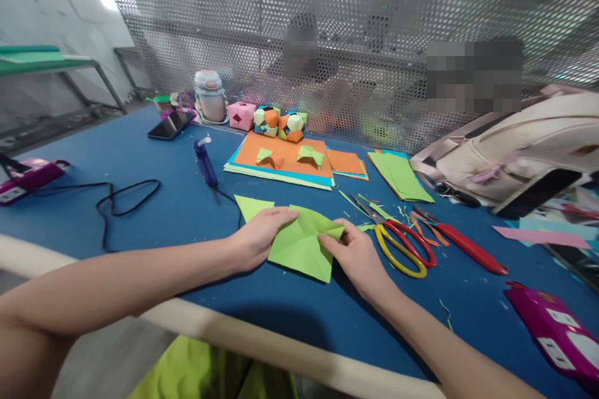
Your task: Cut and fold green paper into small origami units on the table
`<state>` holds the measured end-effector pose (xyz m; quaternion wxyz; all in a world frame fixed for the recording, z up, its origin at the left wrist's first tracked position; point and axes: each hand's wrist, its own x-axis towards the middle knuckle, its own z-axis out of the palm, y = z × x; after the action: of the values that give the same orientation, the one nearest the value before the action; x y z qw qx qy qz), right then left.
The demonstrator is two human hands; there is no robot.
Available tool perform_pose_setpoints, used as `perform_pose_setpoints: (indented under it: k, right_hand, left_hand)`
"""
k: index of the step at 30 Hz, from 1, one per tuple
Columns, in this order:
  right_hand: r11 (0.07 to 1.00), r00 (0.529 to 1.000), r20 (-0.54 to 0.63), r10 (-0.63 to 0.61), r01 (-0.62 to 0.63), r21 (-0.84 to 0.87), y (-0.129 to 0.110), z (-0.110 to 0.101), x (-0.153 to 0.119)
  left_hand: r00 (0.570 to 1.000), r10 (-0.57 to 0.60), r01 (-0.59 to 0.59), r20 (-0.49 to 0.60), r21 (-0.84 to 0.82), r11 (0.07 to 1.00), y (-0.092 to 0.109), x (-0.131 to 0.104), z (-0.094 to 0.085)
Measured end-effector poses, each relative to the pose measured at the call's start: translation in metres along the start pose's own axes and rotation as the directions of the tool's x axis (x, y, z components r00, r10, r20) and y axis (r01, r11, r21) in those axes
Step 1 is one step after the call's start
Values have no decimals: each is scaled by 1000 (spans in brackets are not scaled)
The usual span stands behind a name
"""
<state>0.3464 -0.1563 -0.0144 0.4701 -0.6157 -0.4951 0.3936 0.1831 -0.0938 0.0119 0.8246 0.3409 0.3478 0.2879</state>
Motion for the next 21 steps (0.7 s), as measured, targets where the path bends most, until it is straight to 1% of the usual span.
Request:
perform_pose_setpoints:
  k: [3, 4, 5, 6, 7, 8, 9, 11, 14, 16, 19, 21]
  right_hand:
    - [999, 1000, 7, -19, 19, -26, 1, -1, 0]
    - [997, 999, 8, -54, 54, -51, 1, -1, 0]
    - [989, 993, 13, -119, 120, -87, 0, 0, -1]
    - [967, 976, 23, -215, 216, -135, -1, 0, -3]
    - [924, 943, 40, -329, 330, -193, -3, 1, -5]
    - [858, 894, 67, -444, 445, -255, -4, 1, -8]
    - [777, 832, 102, -545, 547, -310, -6, 3, -11]
    - [619, 715, 191, -673, 685, -383, -10, 5, -17]
    - [443, 574, 317, -755, 803, -400, -14, 9, -22]
    - [355, 502, 375, -779, 847, -396, -14, 10, -24]
    - [246, 424, 434, -795, 880, -407, -12, 12, -23]
    - [203, 396, 446, -803, 884, -420, -11, 13, -22]
  left_hand:
    - [999, -41, 41, 17, 16, 999, 0, -3, 3]
    - [998, -57, 56, 29, 29, 998, 0, -4, 4]
    - [997, -63, 61, 42, 45, 997, -1, -5, 6]
    - [997, -59, 56, 52, 59, 997, -3, -6, 6]
    - [997, -46, 42, 59, 68, 997, -4, -7, 7]
    - [998, -28, 24, 63, 69, 997, -5, -7, 7]
    - [998, -17, 13, 60, 64, 998, -6, -8, 7]
    - [999, -23, 21, 36, 52, 998, -8, -9, 6]
    - [997, -47, 51, -59, 60, 997, -8, -10, 6]
    - [991, -88, 95, -103, 61, 994, -8, -12, 9]
    - [983, -159, 162, -96, 22, 987, -8, -16, 14]
    - [981, -169, 168, -99, -21, 986, -7, -19, 18]
